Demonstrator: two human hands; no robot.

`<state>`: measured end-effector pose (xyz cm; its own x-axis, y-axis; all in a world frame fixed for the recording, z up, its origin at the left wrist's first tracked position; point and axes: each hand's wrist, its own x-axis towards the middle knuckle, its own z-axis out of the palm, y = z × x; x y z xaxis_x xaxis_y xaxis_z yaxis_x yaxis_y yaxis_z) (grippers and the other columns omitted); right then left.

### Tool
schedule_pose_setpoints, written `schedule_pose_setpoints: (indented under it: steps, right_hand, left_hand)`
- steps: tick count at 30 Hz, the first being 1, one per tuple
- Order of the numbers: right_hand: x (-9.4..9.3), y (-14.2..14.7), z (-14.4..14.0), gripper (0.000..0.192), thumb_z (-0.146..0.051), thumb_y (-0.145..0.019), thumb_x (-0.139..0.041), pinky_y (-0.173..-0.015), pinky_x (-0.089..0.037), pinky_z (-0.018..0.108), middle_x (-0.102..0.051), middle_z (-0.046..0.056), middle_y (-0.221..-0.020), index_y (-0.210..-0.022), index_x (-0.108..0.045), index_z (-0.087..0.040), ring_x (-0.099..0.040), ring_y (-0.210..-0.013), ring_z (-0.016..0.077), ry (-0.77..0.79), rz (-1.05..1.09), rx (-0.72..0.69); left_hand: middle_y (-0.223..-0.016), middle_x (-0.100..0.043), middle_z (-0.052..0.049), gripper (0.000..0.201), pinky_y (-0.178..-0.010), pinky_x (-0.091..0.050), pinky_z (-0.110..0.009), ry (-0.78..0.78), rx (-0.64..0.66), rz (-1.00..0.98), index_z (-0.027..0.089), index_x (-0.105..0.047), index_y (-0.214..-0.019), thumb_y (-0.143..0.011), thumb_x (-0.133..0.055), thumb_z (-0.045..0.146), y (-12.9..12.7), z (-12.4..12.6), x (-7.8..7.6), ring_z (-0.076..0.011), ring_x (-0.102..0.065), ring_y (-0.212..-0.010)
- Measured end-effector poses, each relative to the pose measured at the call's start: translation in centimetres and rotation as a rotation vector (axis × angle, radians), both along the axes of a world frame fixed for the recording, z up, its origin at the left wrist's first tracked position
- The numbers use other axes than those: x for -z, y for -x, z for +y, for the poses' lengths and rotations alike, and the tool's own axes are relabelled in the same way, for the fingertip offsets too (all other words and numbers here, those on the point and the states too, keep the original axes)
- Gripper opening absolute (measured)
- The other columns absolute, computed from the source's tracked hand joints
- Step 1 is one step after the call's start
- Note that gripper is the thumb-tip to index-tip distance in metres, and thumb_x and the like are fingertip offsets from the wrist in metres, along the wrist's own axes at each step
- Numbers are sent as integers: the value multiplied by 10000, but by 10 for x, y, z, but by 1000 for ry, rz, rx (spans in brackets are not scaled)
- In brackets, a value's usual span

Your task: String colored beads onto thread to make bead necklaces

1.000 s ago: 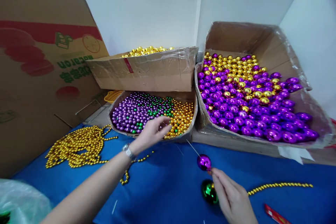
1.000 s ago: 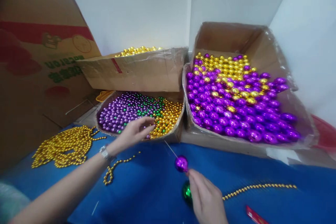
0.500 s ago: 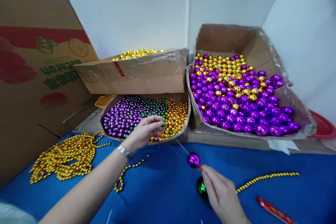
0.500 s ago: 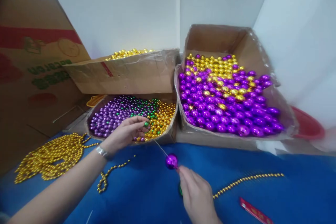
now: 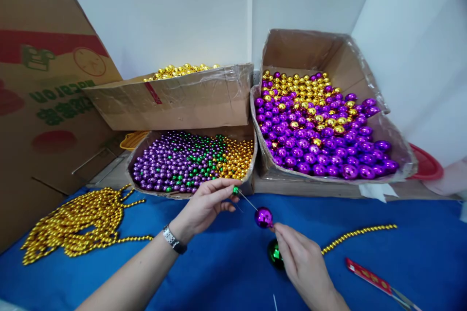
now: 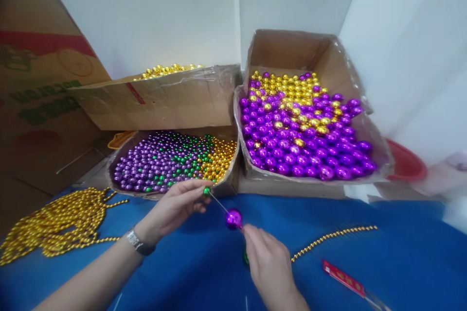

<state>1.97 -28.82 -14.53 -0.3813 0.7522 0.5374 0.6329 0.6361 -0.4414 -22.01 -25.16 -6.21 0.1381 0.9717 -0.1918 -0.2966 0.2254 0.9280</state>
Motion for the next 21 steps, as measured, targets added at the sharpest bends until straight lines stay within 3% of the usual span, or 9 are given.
schedule_pose_setpoints:
  steps: [6,11,14,16,18,21]
  right_hand:
    - [4,2,2,278,-170,-931,-362,-684,-523,284,-681,95,-818,-1060,-608,-158,-666,-751,199,-81,-50,70]
    - [-10,1,7,277,-219,-955,-318,-593,-494,190,-654,48,-746,-941,-592,-180,-640,-664,139,86,215,16]
    - [-11,-6,10,297,-269,-962,-313,-549,-474,166,-619,20,-669,-852,-579,-197,-614,-586,122,140,283,44]
    - [-6,-11,12,319,-296,-962,-314,-570,-482,161,-598,10,-627,-811,-579,-204,-610,-566,122,148,292,78]
    - [2,-14,16,346,-319,-963,-308,-558,-487,154,-588,8,-592,-790,-587,-212,-612,-543,125,123,305,126]
    - [17,-16,25,360,-333,-962,-307,-494,-479,143,-599,9,-550,-804,-609,-219,-604,-475,124,28,307,193]
  left_hand:
    - [-881,-641,-61,255,-601,-493,-228,-189,46,350,171,-701,-990,-766,-667,290,-11,-1,-11,-140,-577,-728]
    - [-988,-667,-82,321,-717,-498,-278,-348,185,467,174,-643,-1101,-807,-617,299,-38,19,-40,-192,-605,-848]
    - [-943,-681,-80,287,-688,-494,-277,-533,187,555,151,-644,-1064,-848,-551,315,-62,57,-60,-188,-616,-805]
    - [-925,-684,-79,273,-692,-490,-279,-722,186,782,144,-639,-1047,-866,-514,307,-82,96,-71,-185,-616,-797]
    - [-973,-670,-90,273,-752,-483,-297,-877,194,1171,142,-611,-1079,-887,-466,270,-105,141,-77,-189,-610,-848]
    - [-1065,-625,-137,264,-896,-422,-379,-904,222,1380,119,-607,-1083,-835,-522,154,-140,206,-78,-251,-553,-1019]
